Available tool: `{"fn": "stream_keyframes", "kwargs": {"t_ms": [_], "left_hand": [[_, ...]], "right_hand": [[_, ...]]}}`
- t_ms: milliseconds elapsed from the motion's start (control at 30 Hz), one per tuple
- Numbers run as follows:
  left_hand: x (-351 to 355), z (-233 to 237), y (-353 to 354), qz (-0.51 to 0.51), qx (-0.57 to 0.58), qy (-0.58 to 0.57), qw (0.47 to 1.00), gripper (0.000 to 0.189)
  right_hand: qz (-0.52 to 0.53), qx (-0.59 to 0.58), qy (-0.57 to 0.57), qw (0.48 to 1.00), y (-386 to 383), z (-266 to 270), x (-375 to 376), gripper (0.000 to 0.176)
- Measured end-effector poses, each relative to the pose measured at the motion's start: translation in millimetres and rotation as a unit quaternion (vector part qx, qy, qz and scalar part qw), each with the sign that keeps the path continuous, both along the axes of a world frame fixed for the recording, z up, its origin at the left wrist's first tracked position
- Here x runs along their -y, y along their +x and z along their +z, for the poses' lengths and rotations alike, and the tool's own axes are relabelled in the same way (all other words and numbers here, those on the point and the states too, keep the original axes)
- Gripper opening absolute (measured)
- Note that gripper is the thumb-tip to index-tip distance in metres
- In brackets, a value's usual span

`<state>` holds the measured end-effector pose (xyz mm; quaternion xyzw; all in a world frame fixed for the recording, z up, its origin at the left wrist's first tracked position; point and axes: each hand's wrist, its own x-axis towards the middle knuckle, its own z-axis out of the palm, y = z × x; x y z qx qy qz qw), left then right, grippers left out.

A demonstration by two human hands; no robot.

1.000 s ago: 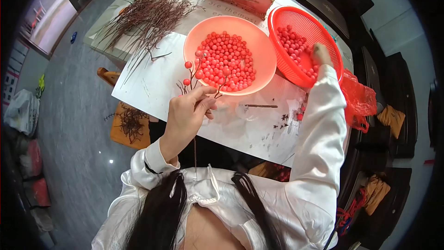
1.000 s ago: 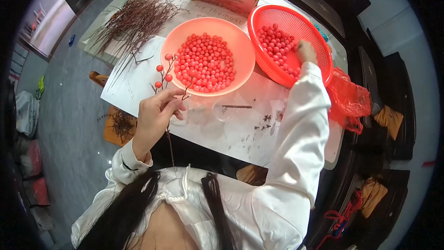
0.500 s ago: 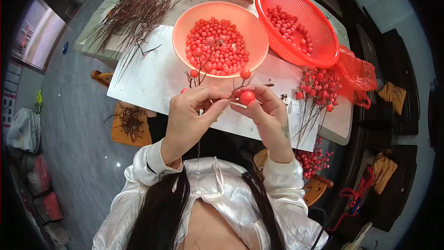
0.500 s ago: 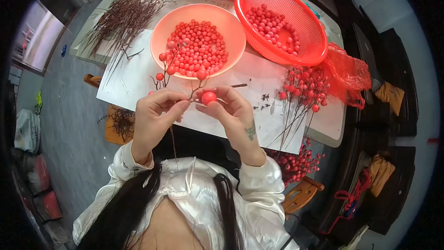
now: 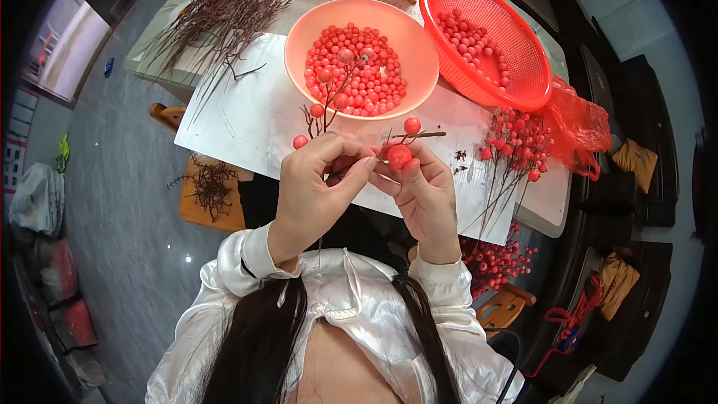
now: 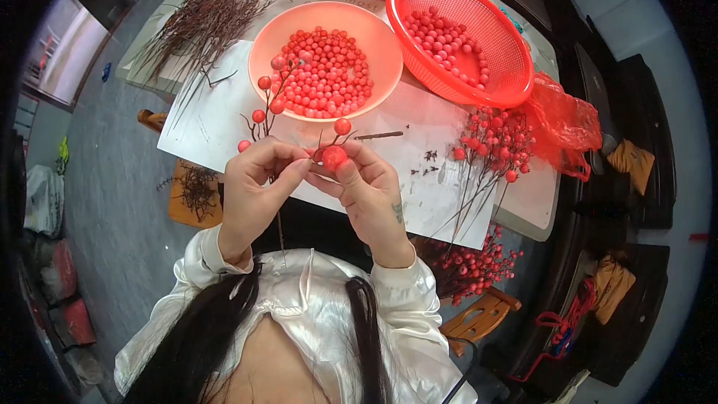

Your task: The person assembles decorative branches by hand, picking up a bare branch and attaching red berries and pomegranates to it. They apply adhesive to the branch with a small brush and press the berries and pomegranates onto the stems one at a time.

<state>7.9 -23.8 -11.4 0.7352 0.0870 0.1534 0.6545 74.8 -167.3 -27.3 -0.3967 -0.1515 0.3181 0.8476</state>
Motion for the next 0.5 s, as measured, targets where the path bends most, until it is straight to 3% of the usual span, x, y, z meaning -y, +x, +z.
{"fn": "stream_keyframes", "kwargs": {"t_ms": [167,500], "left_hand": [[8,1,1,0.03,0.017,-0.057,0.998,0.008],[15,-2,1,0.065,0.06,0.026,0.996,0.009]], "right_hand": [[-0.005,-0.025,0.023,0.999,-1,-6,1,0.032],[-0.039,-0.023,0.032,0.998,-6,-9,-3,0.034]]}}
